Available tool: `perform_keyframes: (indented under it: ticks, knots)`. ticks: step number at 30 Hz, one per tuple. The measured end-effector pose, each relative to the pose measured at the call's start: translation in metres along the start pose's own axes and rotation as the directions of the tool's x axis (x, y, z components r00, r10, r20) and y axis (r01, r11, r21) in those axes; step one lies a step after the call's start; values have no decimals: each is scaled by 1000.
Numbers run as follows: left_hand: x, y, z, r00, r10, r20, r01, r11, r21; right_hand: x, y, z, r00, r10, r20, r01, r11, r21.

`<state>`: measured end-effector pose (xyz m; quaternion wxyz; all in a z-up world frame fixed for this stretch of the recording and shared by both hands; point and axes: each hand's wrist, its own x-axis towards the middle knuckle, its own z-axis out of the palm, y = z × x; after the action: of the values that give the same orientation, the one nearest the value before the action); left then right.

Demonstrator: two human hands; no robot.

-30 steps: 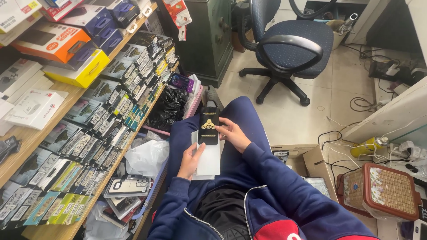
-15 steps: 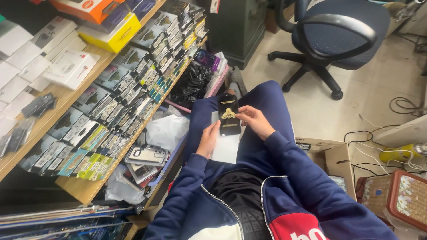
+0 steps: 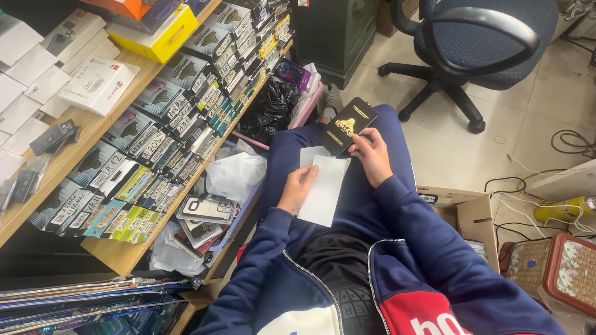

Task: A person sitting on the floor is organizing mobile phone screen protectors by taking them out of their sleeves and putting them back into packaging.

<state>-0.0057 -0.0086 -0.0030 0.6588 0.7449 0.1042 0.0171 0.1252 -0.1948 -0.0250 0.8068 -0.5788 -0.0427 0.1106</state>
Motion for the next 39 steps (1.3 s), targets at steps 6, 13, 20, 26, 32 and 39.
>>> perform_keyframes:
  ticks: [6, 13, 20, 26, 32, 39]
  knots:
    - [8, -3, -8, 1000, -17, -7, 16, 998, -65, 4, 7, -2, 997, -40, 68, 47, 994, -103]
    - [-4, 9, -6, 1000, -12, -3, 12, 998, -54, -3, 3, 2, 989, -57, 136, 79, 983, -164]
    - [-5, 10, -3, 1000, 23, 6, -23, 1000, -2, -17, -17, 17, 977, -42, 208, 83, 978, -193]
    - [-12, 21, 1, 998, 54, 21, -54, 999, 8, -30, -42, 26, 981, -25, 193, 62, 980, -187]
    - [-4, 7, -4, 999, 34, 0, -34, 999, -12, -10, -12, 10, 969, -7, 247, 66, 971, -230]
    - [-8, 20, -5, 999, -13, -48, 9, 996, -91, -20, -16, 17, 915, 20, 403, 125, 935, -332]
